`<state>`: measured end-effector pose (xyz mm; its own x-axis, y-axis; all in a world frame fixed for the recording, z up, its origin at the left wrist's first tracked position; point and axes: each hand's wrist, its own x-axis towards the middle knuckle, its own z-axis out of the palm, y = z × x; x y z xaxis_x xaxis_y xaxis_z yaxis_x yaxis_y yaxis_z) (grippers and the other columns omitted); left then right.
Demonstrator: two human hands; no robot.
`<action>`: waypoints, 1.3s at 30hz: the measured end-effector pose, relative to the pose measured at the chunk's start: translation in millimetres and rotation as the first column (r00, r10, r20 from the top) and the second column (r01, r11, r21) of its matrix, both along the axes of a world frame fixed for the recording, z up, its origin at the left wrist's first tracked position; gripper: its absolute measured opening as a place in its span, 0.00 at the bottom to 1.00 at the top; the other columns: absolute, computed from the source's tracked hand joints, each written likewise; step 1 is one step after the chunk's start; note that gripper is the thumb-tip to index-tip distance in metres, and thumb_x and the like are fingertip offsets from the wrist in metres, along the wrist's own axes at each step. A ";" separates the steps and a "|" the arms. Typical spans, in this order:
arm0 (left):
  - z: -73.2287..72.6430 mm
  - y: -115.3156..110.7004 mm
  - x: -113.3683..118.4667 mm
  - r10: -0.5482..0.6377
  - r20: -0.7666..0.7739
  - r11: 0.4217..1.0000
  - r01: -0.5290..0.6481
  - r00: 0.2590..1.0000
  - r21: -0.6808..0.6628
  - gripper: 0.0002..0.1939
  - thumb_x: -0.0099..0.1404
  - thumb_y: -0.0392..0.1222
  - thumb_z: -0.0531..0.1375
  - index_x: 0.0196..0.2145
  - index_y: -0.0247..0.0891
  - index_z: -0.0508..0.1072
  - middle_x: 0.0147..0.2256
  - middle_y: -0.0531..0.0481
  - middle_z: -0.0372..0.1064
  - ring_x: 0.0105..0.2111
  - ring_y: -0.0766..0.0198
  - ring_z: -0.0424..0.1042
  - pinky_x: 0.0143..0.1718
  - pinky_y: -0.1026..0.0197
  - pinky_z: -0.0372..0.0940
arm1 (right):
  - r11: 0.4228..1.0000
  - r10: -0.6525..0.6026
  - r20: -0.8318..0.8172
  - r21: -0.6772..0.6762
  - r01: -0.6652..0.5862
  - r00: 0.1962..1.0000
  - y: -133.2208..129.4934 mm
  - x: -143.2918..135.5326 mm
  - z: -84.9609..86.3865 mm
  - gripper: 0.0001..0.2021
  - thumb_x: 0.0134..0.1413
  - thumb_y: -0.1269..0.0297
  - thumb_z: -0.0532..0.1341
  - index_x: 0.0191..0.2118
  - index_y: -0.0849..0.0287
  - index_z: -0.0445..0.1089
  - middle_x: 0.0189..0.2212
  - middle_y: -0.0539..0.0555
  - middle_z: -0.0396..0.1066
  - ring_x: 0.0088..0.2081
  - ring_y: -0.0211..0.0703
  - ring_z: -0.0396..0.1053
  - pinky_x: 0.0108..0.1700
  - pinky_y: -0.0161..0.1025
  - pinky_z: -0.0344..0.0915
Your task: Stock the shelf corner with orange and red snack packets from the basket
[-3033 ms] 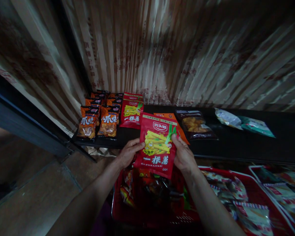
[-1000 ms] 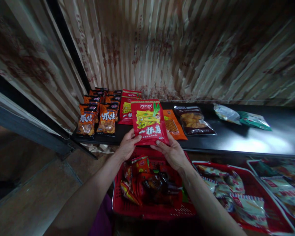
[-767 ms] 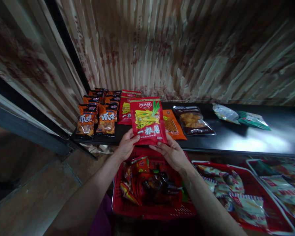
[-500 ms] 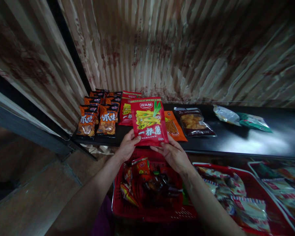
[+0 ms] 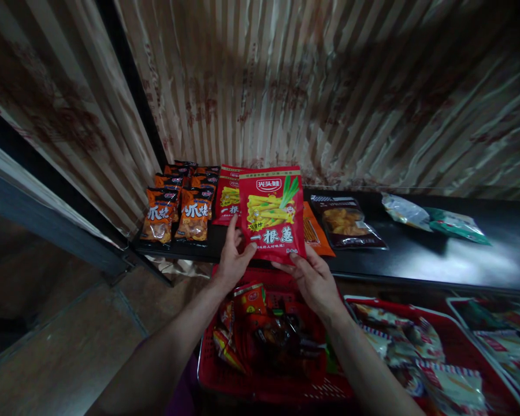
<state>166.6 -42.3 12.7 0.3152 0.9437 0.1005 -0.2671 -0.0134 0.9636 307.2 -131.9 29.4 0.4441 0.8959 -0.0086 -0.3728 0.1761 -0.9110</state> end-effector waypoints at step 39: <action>20.1 -38.9 0.7 -0.140 0.476 0.852 0.350 0.868 -0.388 0.22 0.51 0.47 0.67 0.43 0.36 0.74 0.41 0.46 0.76 0.44 0.56 0.73 0.49 0.58 0.65 | 0.955 -0.290 0.954 0.284 -0.086 -0.077 -14.3 -34.5 -3.6 0.38 0.47 0.67 0.61 0.65 0.55 0.50 0.64 0.63 0.49 0.63 0.63 0.50 0.57 0.63 0.57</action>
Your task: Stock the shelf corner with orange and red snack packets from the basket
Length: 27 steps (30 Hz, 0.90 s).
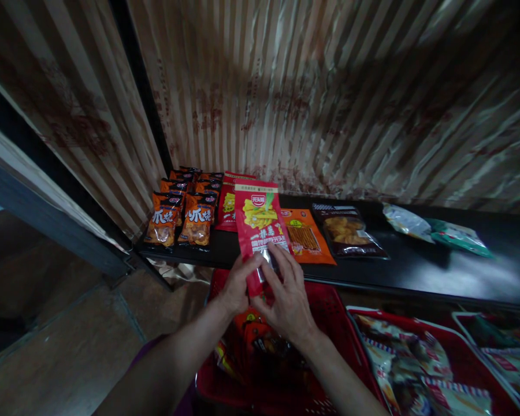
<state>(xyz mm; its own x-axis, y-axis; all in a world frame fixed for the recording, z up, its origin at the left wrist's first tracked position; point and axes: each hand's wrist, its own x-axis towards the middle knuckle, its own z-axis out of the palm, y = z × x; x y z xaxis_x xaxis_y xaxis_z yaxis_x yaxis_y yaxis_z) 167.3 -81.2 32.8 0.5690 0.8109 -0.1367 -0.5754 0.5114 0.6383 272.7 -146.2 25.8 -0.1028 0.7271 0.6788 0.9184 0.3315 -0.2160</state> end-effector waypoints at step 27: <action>-18.9 31.9 6.4 0.158 -0.221 0.978 -0.122 0.962 0.168 0.20 0.51 0.53 0.68 0.36 0.35 0.77 0.34 0.47 0.77 0.35 0.58 0.76 0.43 0.56 0.69 | 0.909 -0.333 -0.940 -0.301 -0.290 -0.068 10.3 51.8 -5.1 0.19 0.33 0.50 0.73 0.31 0.58 0.76 0.26 0.53 0.79 0.28 0.53 0.76 0.32 0.48 0.74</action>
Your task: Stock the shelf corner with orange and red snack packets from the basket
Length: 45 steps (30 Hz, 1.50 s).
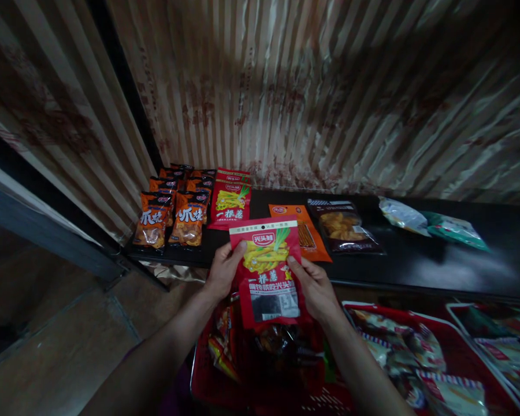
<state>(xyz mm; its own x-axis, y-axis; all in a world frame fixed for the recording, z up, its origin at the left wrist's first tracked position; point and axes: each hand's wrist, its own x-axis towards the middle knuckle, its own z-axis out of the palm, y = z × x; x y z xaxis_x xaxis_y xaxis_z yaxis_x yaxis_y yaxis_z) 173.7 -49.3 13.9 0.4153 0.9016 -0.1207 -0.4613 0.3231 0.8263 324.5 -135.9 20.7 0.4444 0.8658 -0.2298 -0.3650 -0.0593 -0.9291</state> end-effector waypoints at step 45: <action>-0.1 2.1 -6.6 -0.015 0.001 0.983 0.015 1.000 -0.182 0.22 0.45 0.52 0.71 0.34 0.34 0.77 0.31 0.46 0.78 0.34 0.55 0.77 0.45 0.53 0.68 | 0.998 0.057 0.007 -0.025 -0.057 0.998 4.2 -2.1 -0.2 0.16 0.34 0.51 0.71 0.29 0.56 0.76 0.25 0.51 0.78 0.29 0.49 0.77 0.29 0.39 0.73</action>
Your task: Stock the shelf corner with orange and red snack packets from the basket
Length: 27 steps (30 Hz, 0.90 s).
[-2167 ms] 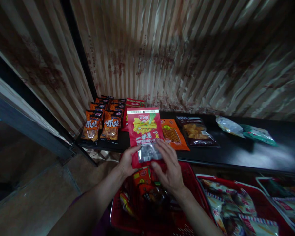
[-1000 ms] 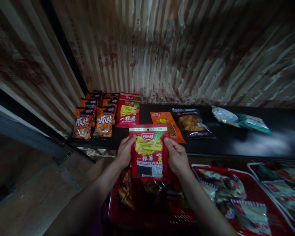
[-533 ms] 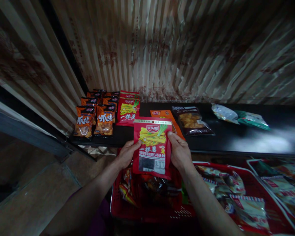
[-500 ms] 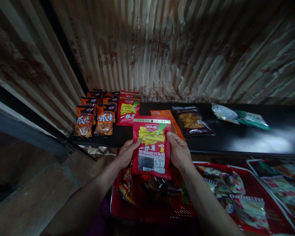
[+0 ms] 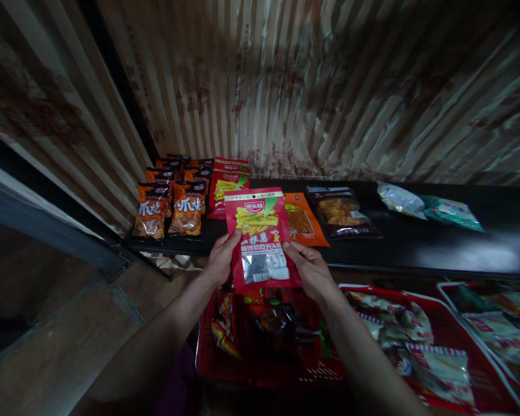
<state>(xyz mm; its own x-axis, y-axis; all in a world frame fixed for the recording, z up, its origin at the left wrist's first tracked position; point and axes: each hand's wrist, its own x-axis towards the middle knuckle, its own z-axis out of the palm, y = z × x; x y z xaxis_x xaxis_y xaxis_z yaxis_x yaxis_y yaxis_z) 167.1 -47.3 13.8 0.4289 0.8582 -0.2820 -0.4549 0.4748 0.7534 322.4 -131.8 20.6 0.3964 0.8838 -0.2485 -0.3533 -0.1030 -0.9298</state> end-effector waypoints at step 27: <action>-8.1 1.5 5.4 -0.016 0.037 0.999 0.018 0.999 -0.036 0.23 0.42 0.52 0.72 0.33 0.34 0.77 0.31 0.48 0.78 0.29 0.61 0.76 0.37 0.59 0.70 | 0.996 -0.089 0.197 0.040 0.083 0.976 3.8 7.4 -17.7 0.19 0.40 0.48 0.68 0.34 0.56 0.75 0.29 0.51 0.78 0.33 0.49 0.75 0.42 0.46 0.71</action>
<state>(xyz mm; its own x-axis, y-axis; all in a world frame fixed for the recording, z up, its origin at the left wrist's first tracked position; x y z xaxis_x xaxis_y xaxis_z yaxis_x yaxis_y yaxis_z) 172.5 -45.8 5.7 0.4539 0.8401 -0.2969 -0.4733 0.5096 0.7185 329.9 -128.0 2.9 0.5102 0.8501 -0.1302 -0.1675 -0.0503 -0.9846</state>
